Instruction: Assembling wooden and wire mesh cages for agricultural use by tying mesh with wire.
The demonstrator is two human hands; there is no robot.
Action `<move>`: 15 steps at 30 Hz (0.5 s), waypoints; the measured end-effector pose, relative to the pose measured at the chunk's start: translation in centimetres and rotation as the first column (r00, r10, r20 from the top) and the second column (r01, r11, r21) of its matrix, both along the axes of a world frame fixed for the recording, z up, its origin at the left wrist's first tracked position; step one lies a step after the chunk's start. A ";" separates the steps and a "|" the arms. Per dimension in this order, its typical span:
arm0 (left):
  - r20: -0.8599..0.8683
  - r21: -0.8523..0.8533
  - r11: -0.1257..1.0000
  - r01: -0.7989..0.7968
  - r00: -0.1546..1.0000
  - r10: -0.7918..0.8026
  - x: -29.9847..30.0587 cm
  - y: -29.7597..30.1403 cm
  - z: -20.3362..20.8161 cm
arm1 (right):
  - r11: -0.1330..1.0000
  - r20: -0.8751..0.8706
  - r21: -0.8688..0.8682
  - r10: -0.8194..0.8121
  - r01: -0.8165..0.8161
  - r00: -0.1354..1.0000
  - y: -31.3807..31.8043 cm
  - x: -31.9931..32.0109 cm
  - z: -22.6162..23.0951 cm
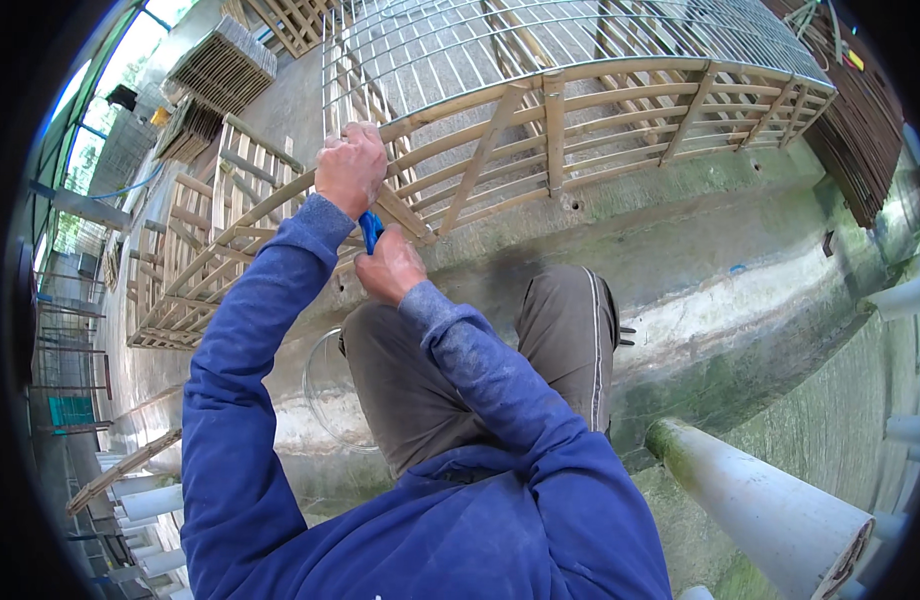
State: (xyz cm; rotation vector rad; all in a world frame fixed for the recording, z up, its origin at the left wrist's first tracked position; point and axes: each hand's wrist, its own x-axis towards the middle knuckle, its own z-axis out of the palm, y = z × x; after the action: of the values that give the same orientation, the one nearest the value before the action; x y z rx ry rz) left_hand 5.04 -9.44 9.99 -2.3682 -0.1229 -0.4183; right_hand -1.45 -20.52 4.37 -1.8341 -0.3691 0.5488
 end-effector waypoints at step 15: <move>-0.042 -0.588 0.779 0.218 0.953 -0.299 -7.4 10.1 4.0 | 0.995 -0.071 0.049 0.096 -0.092 0.993 -0.7 0.5 1.4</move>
State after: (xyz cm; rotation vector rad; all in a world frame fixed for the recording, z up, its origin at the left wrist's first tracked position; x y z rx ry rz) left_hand -2.32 0.64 13.97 -3.0316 0.1712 -0.3870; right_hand -0.95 -21.25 5.79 -1.7545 -0.4169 0.6657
